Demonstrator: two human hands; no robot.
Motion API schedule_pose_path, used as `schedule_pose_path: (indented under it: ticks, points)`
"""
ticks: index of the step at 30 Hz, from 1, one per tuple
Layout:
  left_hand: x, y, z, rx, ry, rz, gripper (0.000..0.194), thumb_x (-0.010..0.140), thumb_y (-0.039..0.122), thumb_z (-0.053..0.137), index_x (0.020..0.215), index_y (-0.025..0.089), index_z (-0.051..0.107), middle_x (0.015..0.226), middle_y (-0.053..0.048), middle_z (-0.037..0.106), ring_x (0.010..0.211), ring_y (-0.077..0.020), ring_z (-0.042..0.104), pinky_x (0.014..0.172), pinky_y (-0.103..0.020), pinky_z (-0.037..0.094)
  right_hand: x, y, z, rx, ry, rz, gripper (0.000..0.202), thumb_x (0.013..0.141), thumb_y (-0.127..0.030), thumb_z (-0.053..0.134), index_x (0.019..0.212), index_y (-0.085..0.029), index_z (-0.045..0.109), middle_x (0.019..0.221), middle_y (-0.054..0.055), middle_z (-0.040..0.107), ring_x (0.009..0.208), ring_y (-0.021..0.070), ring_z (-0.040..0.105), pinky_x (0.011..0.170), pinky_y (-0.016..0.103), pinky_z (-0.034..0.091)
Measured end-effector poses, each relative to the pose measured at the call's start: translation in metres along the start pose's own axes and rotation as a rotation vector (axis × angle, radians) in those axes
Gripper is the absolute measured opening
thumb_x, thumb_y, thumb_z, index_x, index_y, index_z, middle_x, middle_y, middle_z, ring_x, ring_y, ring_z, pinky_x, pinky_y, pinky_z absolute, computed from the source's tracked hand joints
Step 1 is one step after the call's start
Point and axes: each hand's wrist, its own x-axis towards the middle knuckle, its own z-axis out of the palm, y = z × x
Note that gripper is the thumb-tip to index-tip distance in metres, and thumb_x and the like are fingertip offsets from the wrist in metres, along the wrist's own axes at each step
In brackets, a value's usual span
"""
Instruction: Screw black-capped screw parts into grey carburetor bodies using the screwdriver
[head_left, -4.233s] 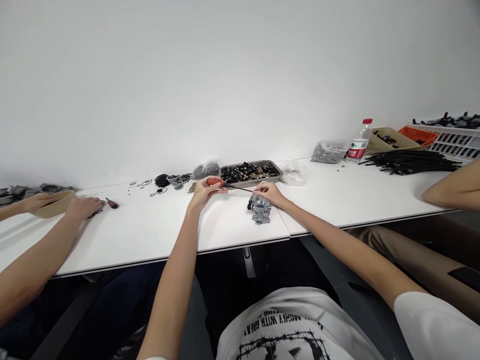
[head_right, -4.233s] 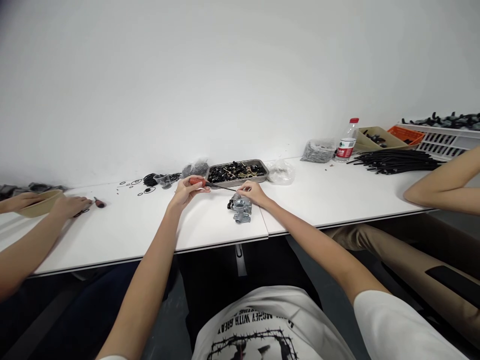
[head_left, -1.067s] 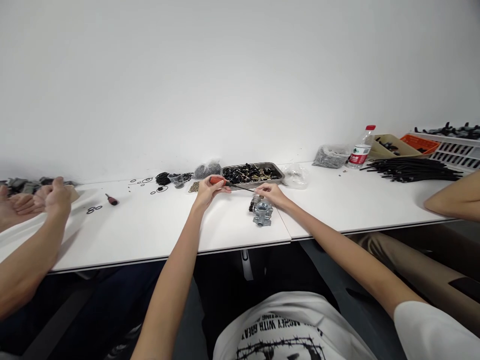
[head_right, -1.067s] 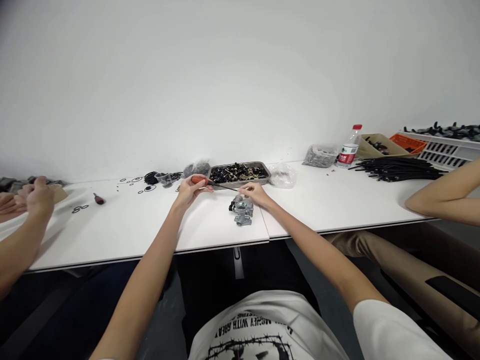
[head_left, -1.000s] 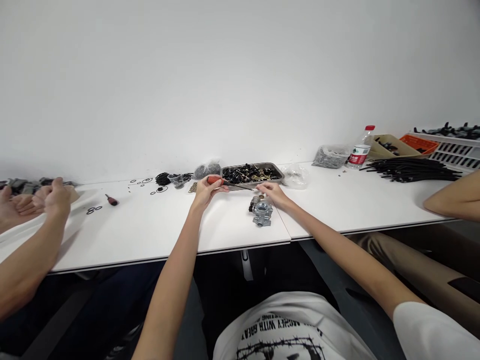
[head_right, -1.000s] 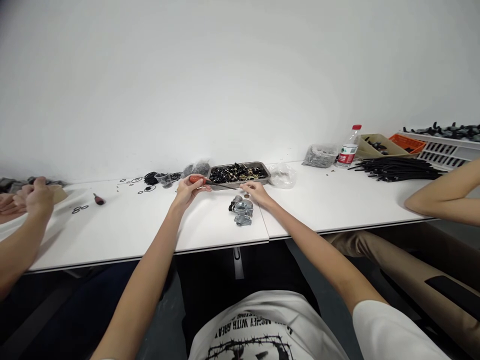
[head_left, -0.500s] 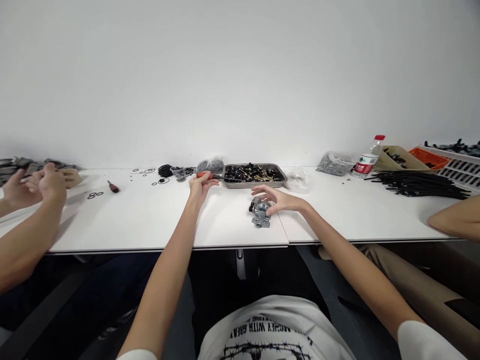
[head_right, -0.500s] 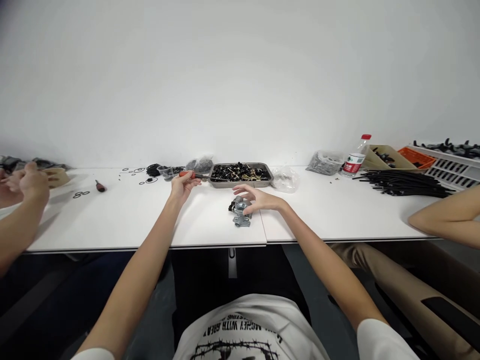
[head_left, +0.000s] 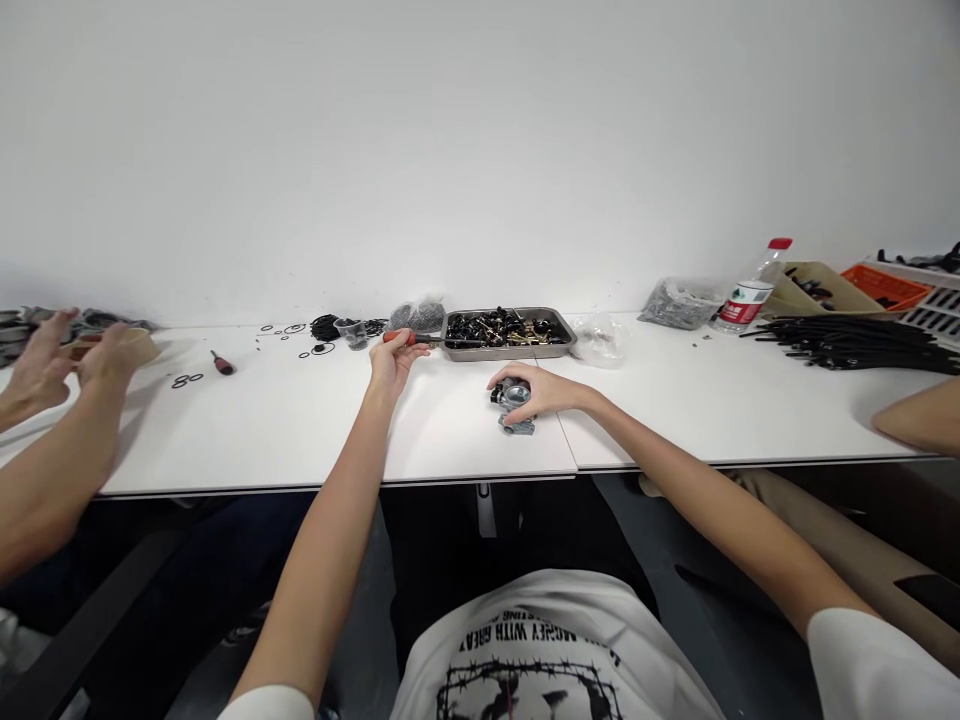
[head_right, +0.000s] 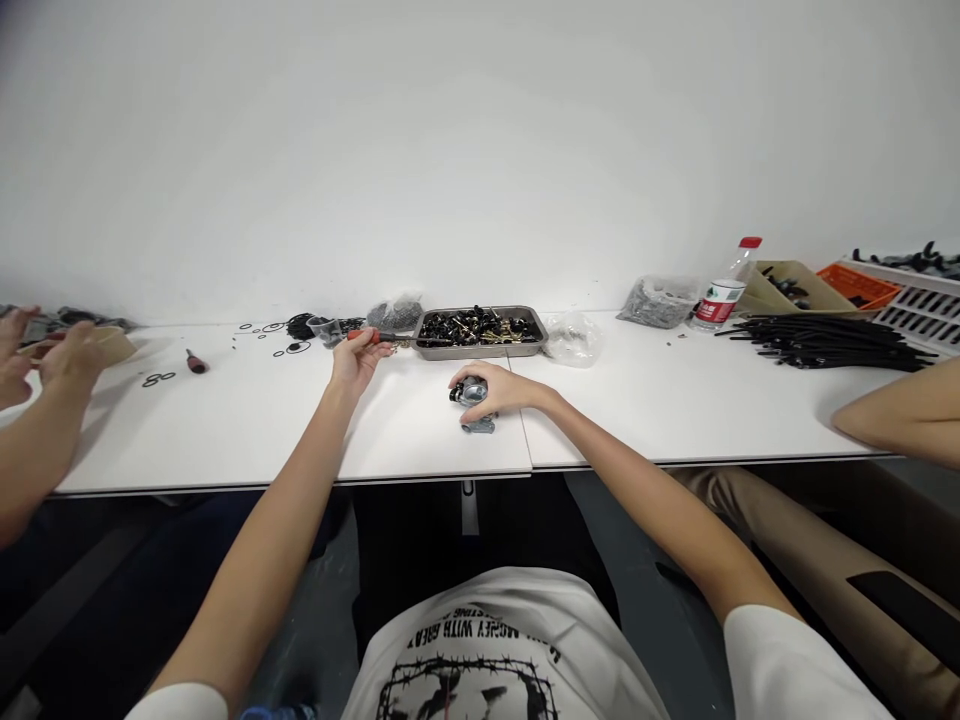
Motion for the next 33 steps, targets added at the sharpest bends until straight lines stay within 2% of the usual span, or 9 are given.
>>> schedule_pose_path:
  ticks: [4,8,12,19,23,26,28,33]
  points:
    - [0.0,-0.001,0.0,-0.008,0.044,-0.032,0.007,0.077,0.012,0.069,0.073,0.012,0.063,0.063,-0.003,0.066,0.056,-0.0156,0.068,0.059,-0.027,0.059,0.007,0.007,-0.005,0.017,-0.019,0.023,0.063,0.067,-0.043,0.086,0.122,-0.027,0.062,0.128,0.006,0.059,0.116,0.028,0.058,0.096,0.036,0.049]
    - [0.0,-0.001,0.001,-0.025,0.108,-0.071,0.007,0.08,0.011,0.066,0.073,0.01,0.063,0.06,-0.003,0.065,0.056,-0.0161,0.069,0.058,-0.026,0.059,0.014,0.01,-0.013,0.0,-0.091,0.083,0.073,0.064,-0.051,0.086,0.126,-0.027,0.055,0.13,0.008,0.052,0.115,0.0274,0.055,0.095,0.039,0.049]
    - [0.0,0.003,0.003,-0.073,0.184,-0.103,0.011,0.083,0.008,0.058,0.074,0.009,0.063,0.059,-0.003,0.066,0.055,-0.0146,0.068,0.057,-0.024,0.057,0.023,0.013,-0.02,0.033,-0.136,0.098,0.071,0.065,-0.051,0.086,0.124,-0.028,0.055,0.129,0.006,0.048,0.116,0.0258,0.054,0.099,0.038,0.047]
    - [0.0,0.014,0.008,-0.115,0.227,-0.123,0.019,0.086,0.006,0.052,0.073,0.007,0.066,0.062,-0.006,0.067,0.053,-0.0139,0.066,0.052,-0.022,0.055,0.041,0.025,-0.027,0.104,-0.221,0.077,0.064,0.071,-0.046,0.084,0.125,-0.028,0.055,0.129,0.006,0.043,0.118,0.0241,0.052,0.103,0.039,0.046]
    - [0.001,0.025,0.018,-0.127,0.255,-0.153,0.022,0.087,0.005,0.051,0.073,0.006,0.068,0.06,-0.007,0.066,0.051,-0.0133,0.065,0.049,-0.021,0.055,0.049,0.028,-0.032,0.122,-0.324,0.036,0.059,0.076,-0.045,0.08,0.129,-0.03,0.056,0.134,0.006,0.04,0.121,0.0233,0.052,0.104,0.038,0.045]
    - [0.009,0.042,0.031,-0.091,0.27,-0.161,0.021,0.085,0.004,0.052,0.072,0.006,0.068,0.059,-0.006,0.066,0.049,-0.0131,0.065,0.047,-0.021,0.055,0.052,0.032,-0.034,0.126,-0.348,-0.005,0.058,0.077,-0.041,0.08,0.129,-0.03,0.056,0.135,0.005,0.04,0.117,0.0221,0.053,0.1,0.036,0.046]
    - [0.019,0.057,0.044,-0.03,0.211,-0.153,0.021,0.084,0.005,0.052,0.074,0.005,0.07,0.061,-0.006,0.066,0.048,-0.0132,0.064,0.045,-0.021,0.055,0.055,0.036,-0.034,0.139,-0.355,-0.027,0.057,0.078,-0.041,0.079,0.128,-0.03,0.055,0.135,0.005,0.041,0.116,0.0216,0.054,0.099,0.036,0.046]
    - [0.053,0.093,0.091,0.254,-0.08,-0.165,0.007,0.076,0.011,0.064,0.073,0.007,0.07,0.06,-0.006,0.065,0.043,-0.0157,0.062,0.038,-0.024,0.053,0.057,0.042,-0.035,0.126,-0.358,-0.039,0.054,0.077,-0.038,0.079,0.126,-0.031,0.057,0.132,0.005,0.042,0.114,0.023,0.054,0.098,0.039,0.045]
